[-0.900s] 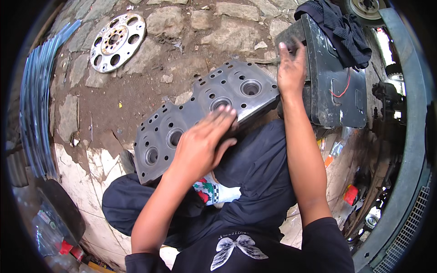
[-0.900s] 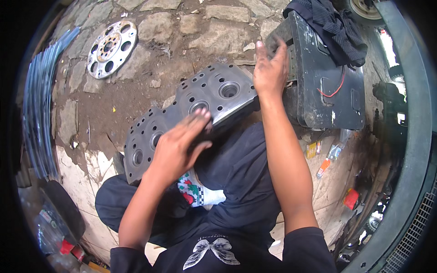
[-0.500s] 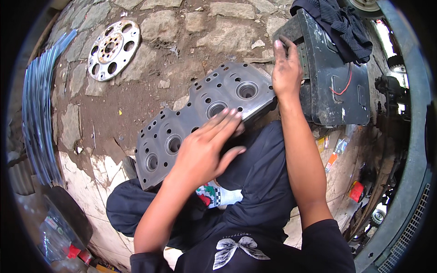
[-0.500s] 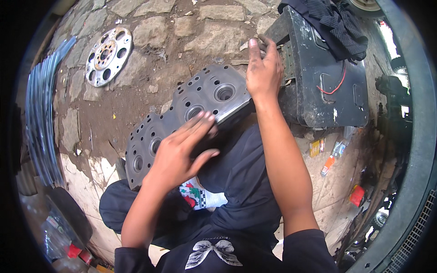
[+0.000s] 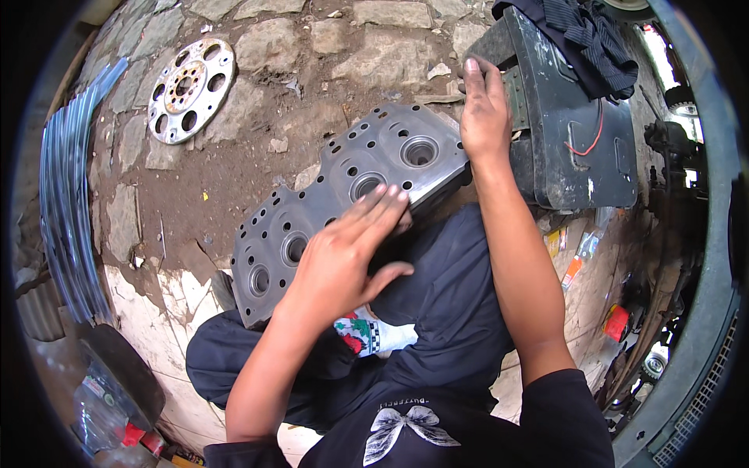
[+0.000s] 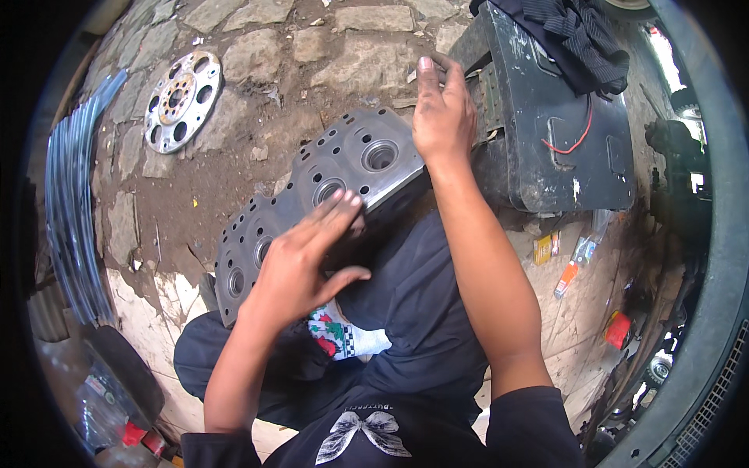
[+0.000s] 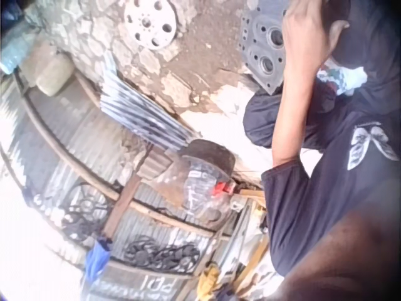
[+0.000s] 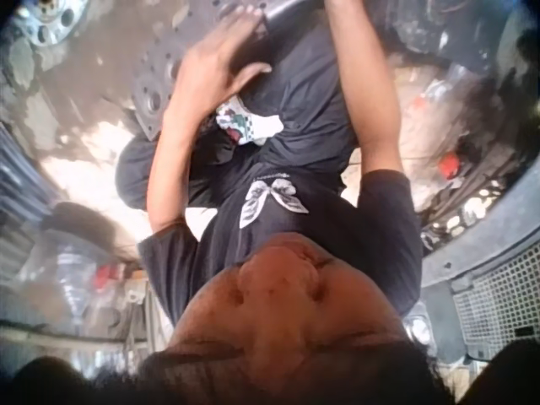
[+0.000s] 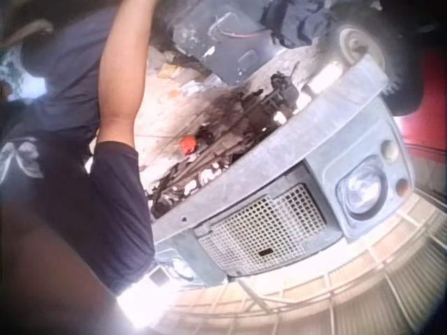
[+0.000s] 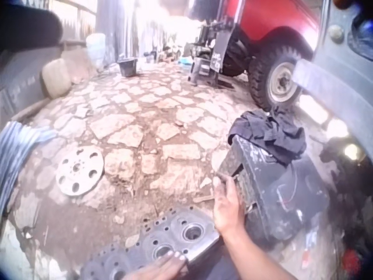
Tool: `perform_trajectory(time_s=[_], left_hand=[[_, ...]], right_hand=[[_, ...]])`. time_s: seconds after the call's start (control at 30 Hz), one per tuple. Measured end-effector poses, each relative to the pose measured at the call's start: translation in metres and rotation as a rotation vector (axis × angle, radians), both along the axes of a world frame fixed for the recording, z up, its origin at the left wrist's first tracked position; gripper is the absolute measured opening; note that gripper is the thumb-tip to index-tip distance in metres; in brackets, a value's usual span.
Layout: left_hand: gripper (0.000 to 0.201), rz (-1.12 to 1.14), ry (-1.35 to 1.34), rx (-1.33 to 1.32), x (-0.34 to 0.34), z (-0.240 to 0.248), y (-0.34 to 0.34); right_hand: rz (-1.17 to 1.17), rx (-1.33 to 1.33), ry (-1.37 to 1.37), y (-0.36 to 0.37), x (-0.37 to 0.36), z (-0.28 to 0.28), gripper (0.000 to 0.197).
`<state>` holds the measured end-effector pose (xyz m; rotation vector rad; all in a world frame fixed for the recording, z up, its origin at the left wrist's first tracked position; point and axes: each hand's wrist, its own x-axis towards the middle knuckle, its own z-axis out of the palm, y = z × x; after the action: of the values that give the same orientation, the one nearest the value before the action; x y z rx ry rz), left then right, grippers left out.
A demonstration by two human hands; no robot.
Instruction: The person sits on the floor and scrubs a metal engine cylinder head with a small abrasive pad. They repeatedly rub the surface and the edges of the circular openings, then flip the part over to continue scrubbing the other side.
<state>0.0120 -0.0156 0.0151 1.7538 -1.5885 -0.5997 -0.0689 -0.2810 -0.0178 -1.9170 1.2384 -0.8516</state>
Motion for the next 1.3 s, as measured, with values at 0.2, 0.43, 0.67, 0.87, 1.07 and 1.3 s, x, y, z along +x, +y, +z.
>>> perform_trajectory(time_s=[0.2, 0.43, 0.67, 0.87, 1.07, 1.3], left_hand=[[0.088, 0.033, 0.012, -0.015, -0.004, -0.001, -0.021], [0.089, 0.02, 0.024, -0.065, 0.003, -0.01, -0.036], [0.094, -0.086, 0.005, 0.023, 0.007, -0.005, 0.005], [0.098, 0.011, 0.031, -0.049, -0.001, -0.006, -0.044], [0.1, -0.019, 0.018, 0.053, 0.004, -0.004, -0.001], [0.095, 0.005, 0.027, -0.036, -0.003, -0.005, -0.04]], right_hand=[[-0.026, -0.038, -0.006, -0.006, -0.004, -0.007, 0.056], [-0.008, -0.035, 0.051, 0.01, 0.005, 0.015, 0.053], [-0.035, 0.034, -0.018, -0.006, -0.006, -0.003, 0.055], [-0.029, 0.001, -0.001, 0.003, 0.003, 0.007, 0.055], [-0.055, 0.041, 0.03, 0.001, -0.001, 0.008, 0.052], [-0.026, 0.077, -0.071, -0.007, -0.003, -0.008, 0.054]])
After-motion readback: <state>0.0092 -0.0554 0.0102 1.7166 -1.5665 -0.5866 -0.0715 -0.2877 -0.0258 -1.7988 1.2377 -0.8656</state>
